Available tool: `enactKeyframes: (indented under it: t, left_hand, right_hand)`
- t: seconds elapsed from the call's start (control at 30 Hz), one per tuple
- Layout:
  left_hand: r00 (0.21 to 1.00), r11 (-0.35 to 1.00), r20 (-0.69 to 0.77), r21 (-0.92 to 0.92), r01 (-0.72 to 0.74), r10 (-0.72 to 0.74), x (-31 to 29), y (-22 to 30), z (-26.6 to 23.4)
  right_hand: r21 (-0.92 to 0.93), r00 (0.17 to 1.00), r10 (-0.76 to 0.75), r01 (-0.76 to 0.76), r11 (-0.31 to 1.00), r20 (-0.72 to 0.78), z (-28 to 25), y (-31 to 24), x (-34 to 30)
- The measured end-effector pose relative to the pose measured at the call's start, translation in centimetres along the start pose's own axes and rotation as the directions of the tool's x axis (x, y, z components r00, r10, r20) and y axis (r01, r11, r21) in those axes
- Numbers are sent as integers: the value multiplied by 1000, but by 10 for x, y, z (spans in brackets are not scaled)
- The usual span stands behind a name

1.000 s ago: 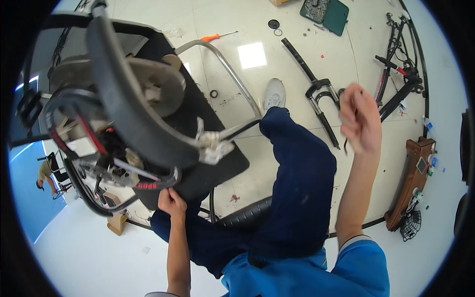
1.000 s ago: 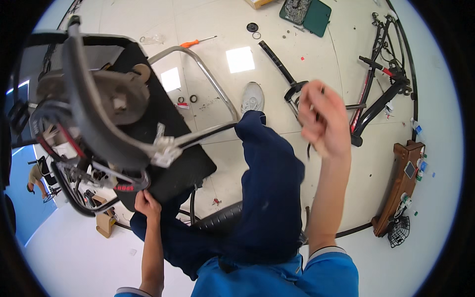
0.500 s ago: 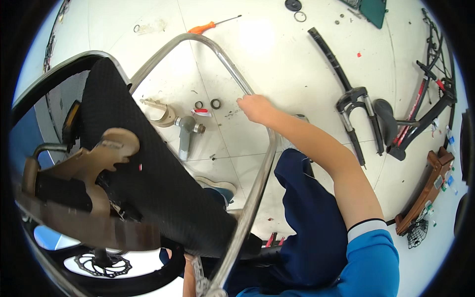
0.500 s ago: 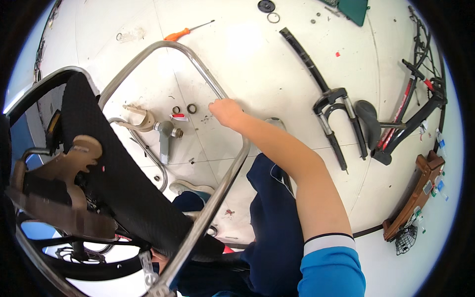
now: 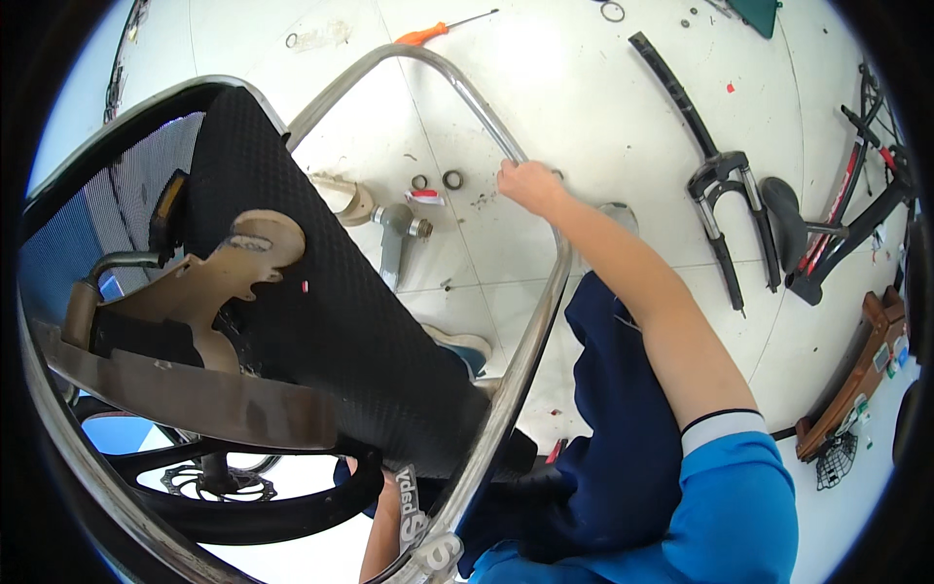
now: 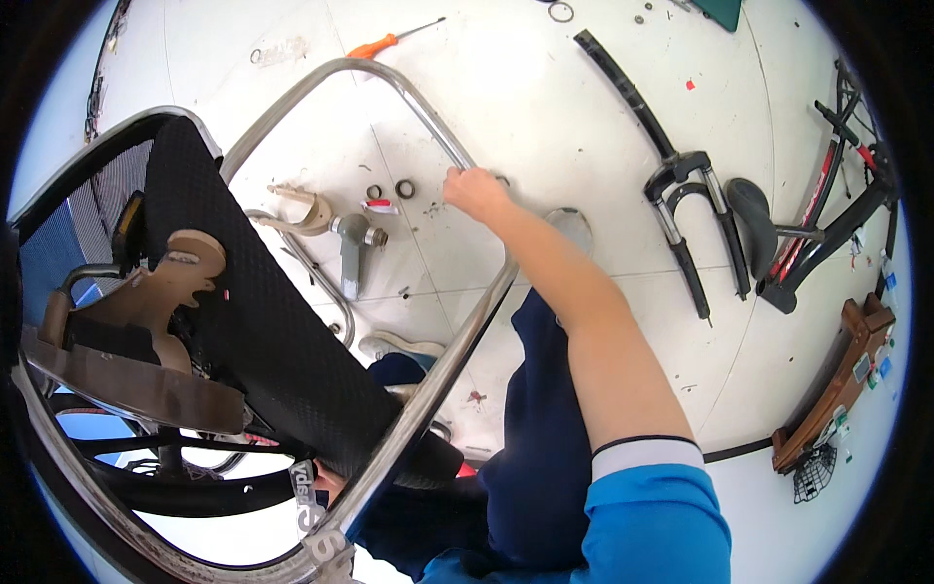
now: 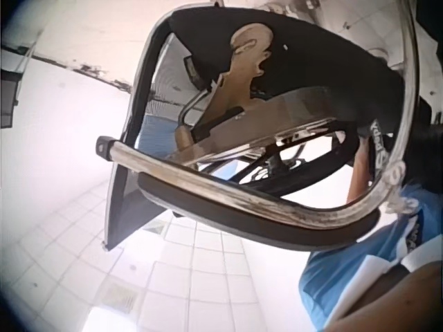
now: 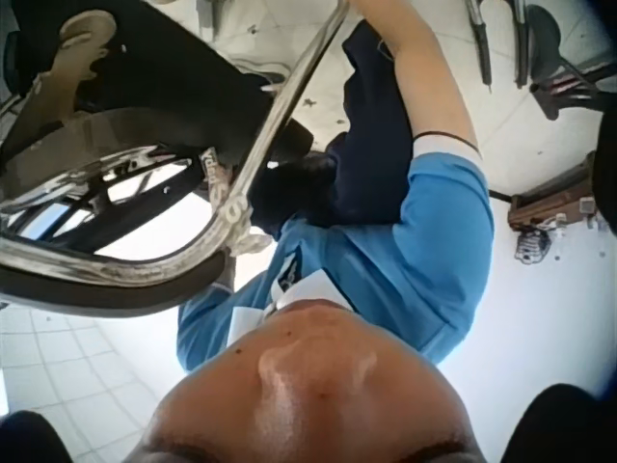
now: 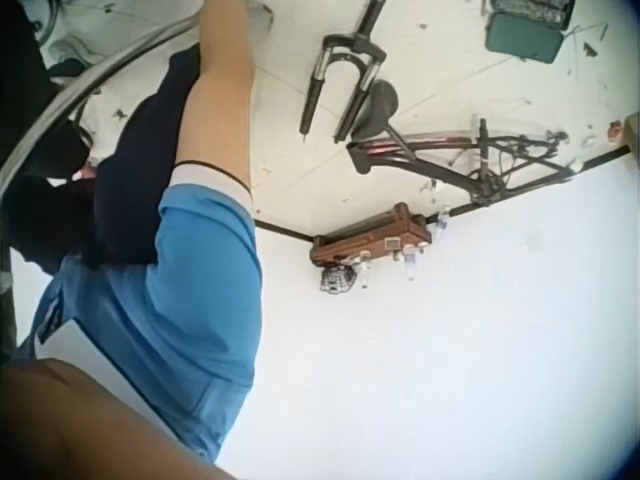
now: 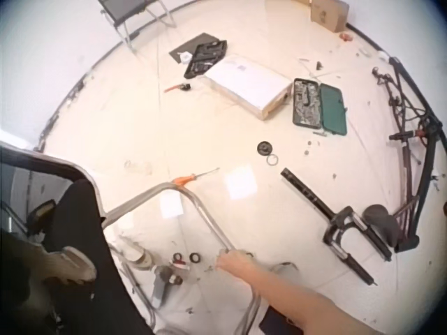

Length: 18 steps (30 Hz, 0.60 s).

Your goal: The person assembles a bicycle wheel by attaching a disc brake rotor to the hub using bolts and a hex key. The person tightens the bolts in sequence and rotates the wheel to check alignment.

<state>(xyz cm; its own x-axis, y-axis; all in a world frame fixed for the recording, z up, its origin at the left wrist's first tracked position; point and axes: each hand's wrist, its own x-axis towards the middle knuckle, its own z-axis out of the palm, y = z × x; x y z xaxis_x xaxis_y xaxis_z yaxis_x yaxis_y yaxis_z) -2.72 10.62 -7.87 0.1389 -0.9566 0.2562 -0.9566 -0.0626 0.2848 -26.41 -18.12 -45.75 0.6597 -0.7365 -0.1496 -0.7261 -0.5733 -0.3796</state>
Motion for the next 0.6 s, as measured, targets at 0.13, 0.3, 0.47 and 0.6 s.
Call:
enactKeyframes:
  t: [0.13,0.3,0.47,0.6]
  left_hand:
    - [1000,1000,22,-10,1,-1,0,-6,5]
    - [999,1000,41,-7,16,-15,0,-4,8]
    - [999,1000,34,-25,-8,9,9,-1,11]
    - [1000,999,-18,-40,8,-9,0,-9,12]
  right_hand:
    - [-53,998,9,-6,999,61,-1,3,3]
    - [-19,990,-26,29,999,138,-7,5,5]
    - [252,970,230,-244,936,84,-25,21,1]
    - [620,948,299,-298,725,106,-79,38,-27]
